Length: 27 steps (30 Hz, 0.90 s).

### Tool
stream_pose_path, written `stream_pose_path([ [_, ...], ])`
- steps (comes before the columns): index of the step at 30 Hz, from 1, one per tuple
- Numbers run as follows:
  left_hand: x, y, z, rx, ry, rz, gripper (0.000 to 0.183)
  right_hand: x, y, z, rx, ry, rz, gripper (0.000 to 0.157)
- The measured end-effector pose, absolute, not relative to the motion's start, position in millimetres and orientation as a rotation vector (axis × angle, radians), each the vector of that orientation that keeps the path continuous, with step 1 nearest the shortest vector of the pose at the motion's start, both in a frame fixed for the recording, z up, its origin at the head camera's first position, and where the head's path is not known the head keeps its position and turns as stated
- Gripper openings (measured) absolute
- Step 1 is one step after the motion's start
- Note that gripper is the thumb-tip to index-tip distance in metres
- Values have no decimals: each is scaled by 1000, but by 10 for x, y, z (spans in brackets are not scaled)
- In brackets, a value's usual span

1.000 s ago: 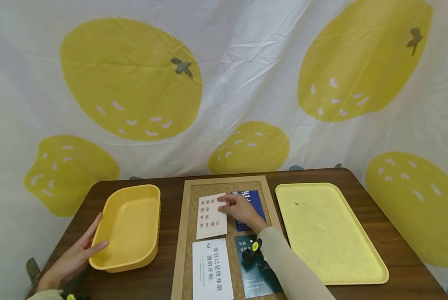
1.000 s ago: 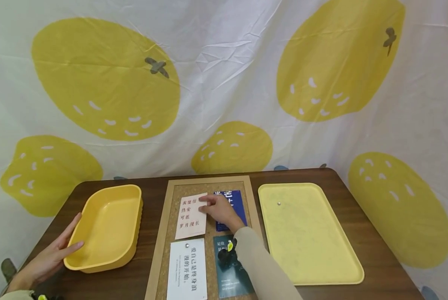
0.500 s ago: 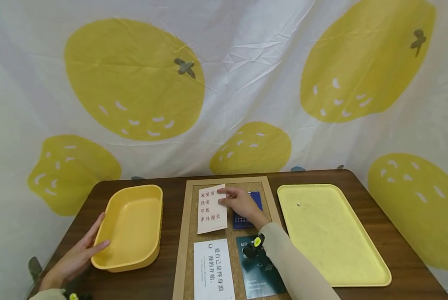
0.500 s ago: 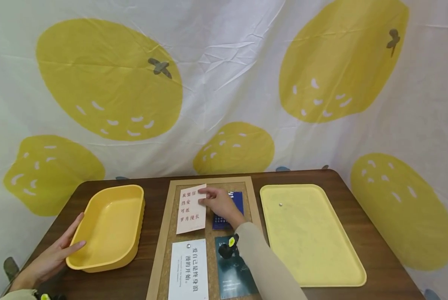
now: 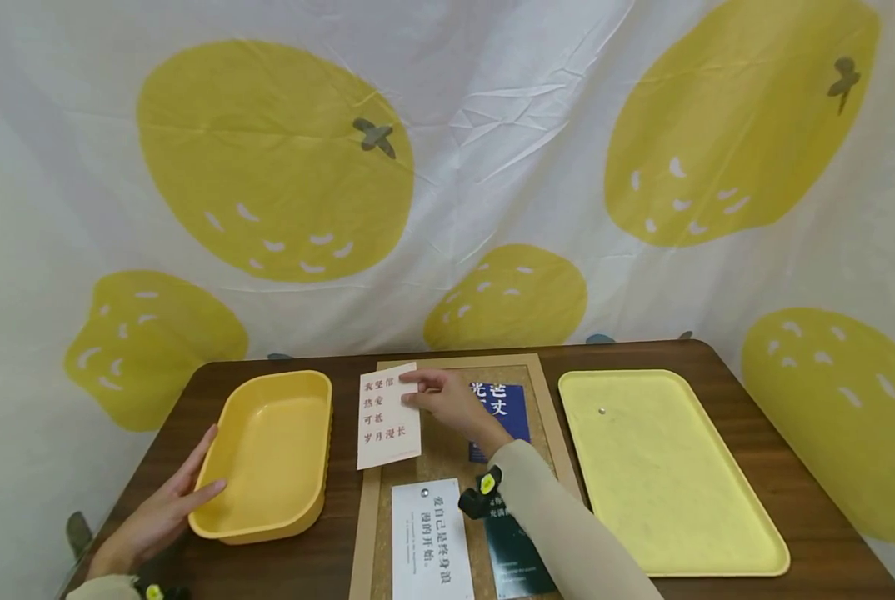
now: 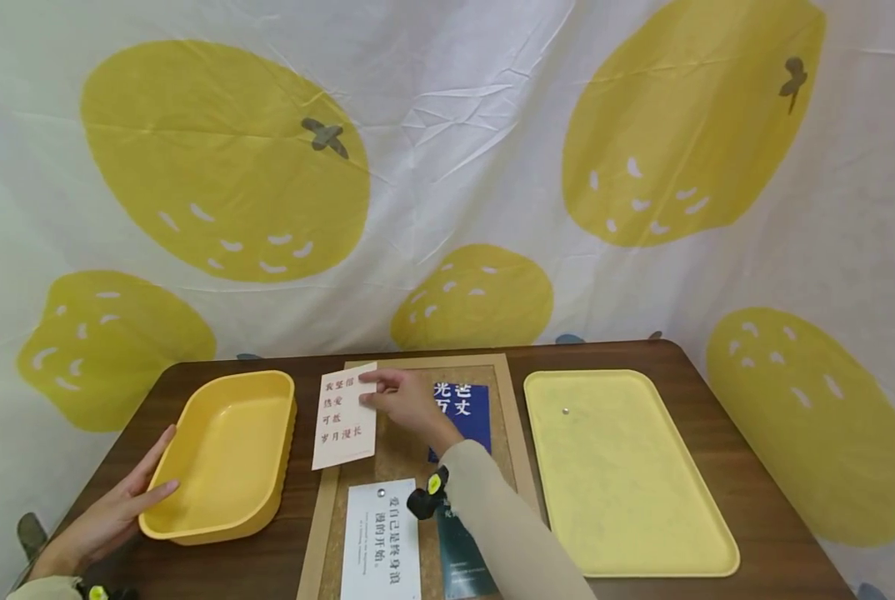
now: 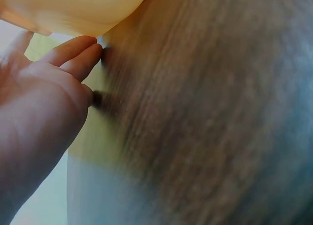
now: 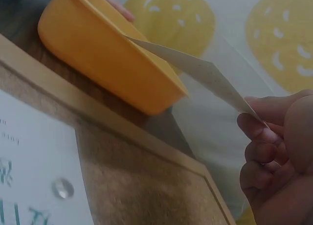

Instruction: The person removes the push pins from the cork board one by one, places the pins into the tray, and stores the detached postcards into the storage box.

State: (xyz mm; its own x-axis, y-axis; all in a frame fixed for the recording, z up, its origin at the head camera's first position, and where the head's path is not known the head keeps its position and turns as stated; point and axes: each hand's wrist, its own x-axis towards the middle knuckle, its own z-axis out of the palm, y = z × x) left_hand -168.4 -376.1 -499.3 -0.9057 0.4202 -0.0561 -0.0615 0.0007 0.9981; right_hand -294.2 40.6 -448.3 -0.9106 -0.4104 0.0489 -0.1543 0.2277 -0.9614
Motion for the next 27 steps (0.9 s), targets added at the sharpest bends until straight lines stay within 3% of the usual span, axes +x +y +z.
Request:
stream_pose_path([
  [27,-1682,-3730,-4949,244,2006,1908,85,-2593,-612,-4271,-643,2232,-1794,30],
])
